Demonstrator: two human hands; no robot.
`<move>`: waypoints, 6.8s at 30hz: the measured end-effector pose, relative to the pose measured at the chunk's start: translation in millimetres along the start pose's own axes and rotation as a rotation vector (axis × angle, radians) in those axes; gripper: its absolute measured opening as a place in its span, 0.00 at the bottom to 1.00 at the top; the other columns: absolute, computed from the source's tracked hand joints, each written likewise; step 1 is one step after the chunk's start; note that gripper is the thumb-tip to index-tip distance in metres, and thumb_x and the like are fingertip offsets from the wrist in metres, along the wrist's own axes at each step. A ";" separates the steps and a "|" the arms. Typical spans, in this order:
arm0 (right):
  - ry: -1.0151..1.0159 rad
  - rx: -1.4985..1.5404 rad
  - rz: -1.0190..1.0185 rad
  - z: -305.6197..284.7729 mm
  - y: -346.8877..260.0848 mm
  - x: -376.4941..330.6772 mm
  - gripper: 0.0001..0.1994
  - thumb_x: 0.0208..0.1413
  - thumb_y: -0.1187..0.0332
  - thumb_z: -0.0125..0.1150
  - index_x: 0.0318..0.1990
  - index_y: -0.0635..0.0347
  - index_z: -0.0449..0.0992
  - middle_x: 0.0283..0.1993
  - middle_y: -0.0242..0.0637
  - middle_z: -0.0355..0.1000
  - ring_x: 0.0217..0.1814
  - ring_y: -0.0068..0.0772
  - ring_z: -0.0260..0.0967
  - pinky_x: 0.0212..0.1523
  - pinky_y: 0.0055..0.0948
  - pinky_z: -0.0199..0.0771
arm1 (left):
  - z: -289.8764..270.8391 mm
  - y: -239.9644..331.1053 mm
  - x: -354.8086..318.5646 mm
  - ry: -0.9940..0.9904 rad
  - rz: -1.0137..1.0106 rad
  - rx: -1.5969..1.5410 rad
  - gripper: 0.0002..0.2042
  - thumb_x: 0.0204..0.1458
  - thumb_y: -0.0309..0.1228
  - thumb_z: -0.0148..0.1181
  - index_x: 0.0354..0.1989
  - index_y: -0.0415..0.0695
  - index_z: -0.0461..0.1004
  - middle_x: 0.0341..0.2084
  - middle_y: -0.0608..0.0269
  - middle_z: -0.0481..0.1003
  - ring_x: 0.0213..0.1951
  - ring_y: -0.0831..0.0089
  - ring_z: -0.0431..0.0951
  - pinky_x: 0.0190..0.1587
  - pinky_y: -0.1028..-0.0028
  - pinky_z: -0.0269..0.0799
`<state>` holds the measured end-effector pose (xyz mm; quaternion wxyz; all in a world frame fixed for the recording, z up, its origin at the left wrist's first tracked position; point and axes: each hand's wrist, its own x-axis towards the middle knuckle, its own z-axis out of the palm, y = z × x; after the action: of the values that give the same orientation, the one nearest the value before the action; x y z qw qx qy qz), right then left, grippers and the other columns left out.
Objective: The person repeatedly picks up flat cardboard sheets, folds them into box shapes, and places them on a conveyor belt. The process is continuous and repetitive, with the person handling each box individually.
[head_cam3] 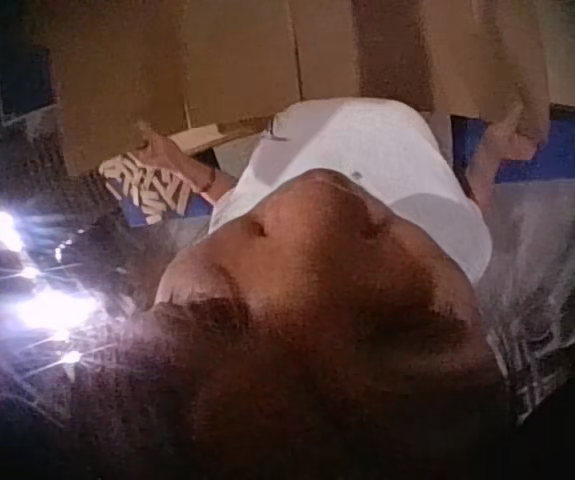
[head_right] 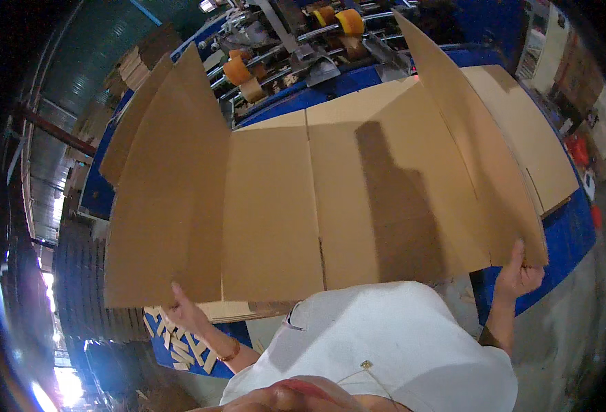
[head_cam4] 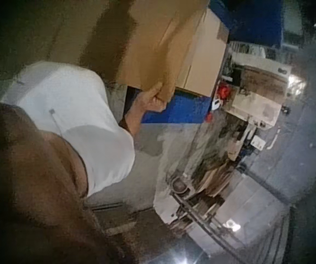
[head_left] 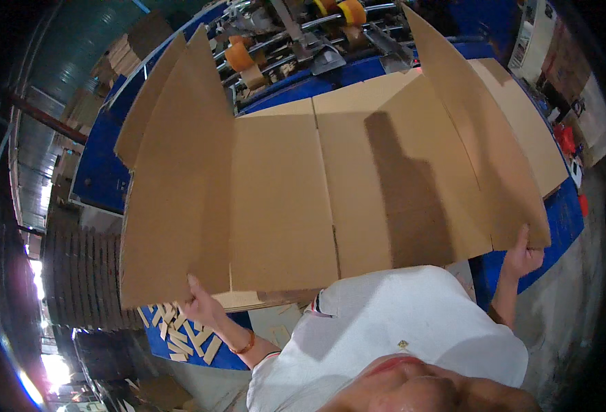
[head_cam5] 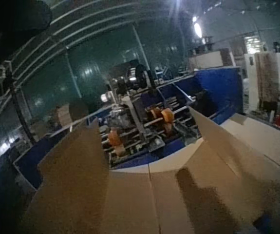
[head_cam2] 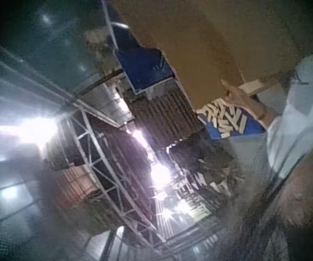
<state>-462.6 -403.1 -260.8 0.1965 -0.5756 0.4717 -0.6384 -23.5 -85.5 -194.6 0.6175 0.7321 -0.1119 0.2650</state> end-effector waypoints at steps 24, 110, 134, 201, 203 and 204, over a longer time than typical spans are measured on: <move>-0.978 -0.303 -1.090 155.5 46.1 -23.5 0.26 0.44 0.55 0.62 0.50 0.59 0.74 0.54 0.45 0.70 0.56 0.48 0.68 0.58 0.41 0.67 | 125.2 -53.6 -117.1 -1.249 0.717 0.349 0.35 0.34 0.11 0.51 0.56 0.52 0.71 0.60 0.54 0.64 0.63 0.51 0.60 0.65 0.49 0.49; -1.035 -0.105 0.083 242.4 81.7 30.6 0.35 0.60 0.55 0.50 0.68 0.63 0.46 0.71 0.50 0.45 0.74 0.50 0.38 0.70 0.42 0.40 | -127.8 -132.1 26.8 -0.401 -0.530 -1.221 0.33 0.55 0.44 0.52 0.65 0.37 0.54 0.64 0.49 0.56 0.66 0.57 0.54 0.66 0.53 0.47; 0.413 0.642 0.551 -1.0 98.4 19.1 0.23 0.59 0.69 0.54 0.62 0.59 0.60 0.62 0.42 0.62 0.57 0.44 0.65 0.54 0.42 0.69 | -6.9 -75.0 56.1 -0.149 -0.104 -0.140 0.22 0.51 0.34 0.65 0.48 0.29 0.68 0.41 0.53 0.75 0.40 0.69 0.74 0.45 0.71 0.71; -0.678 -0.482 -1.022 406.5 118.7 87.7 0.28 0.59 0.55 0.51 0.66 0.51 0.57 0.69 0.39 0.52 0.71 0.43 0.47 0.67 0.41 0.49 | 324.7 -119.1 31.0 -0.859 0.883 0.667 0.25 0.49 0.49 0.58 0.56 0.55 0.69 0.55 0.67 0.69 0.59 0.71 0.66 0.64 0.39 0.39; -0.569 -0.470 -0.910 416.1 133.6 87.4 0.27 0.62 0.57 0.47 0.66 0.53 0.54 0.69 0.42 0.51 0.71 0.45 0.45 0.67 0.41 0.48 | 305.7 -143.4 39.8 -0.757 0.925 0.540 0.25 0.51 0.51 0.56 0.56 0.54 0.69 0.55 0.66 0.69 0.59 0.70 0.66 0.64 0.40 0.38; -0.579 -0.411 -0.931 415.7 136.1 89.6 0.26 0.62 0.58 0.46 0.66 0.55 0.55 0.69 0.44 0.52 0.71 0.47 0.46 0.67 0.42 0.48 | 287.8 -163.5 47.6 -0.664 0.930 0.574 0.25 0.52 0.51 0.54 0.56 0.53 0.68 0.55 0.67 0.69 0.59 0.71 0.65 0.64 0.42 0.36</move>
<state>-143.1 -695.6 -369.0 -0.0996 -0.8995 0.2104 -0.3696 168.4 -320.4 -335.6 0.1500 0.7865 -0.5278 0.2836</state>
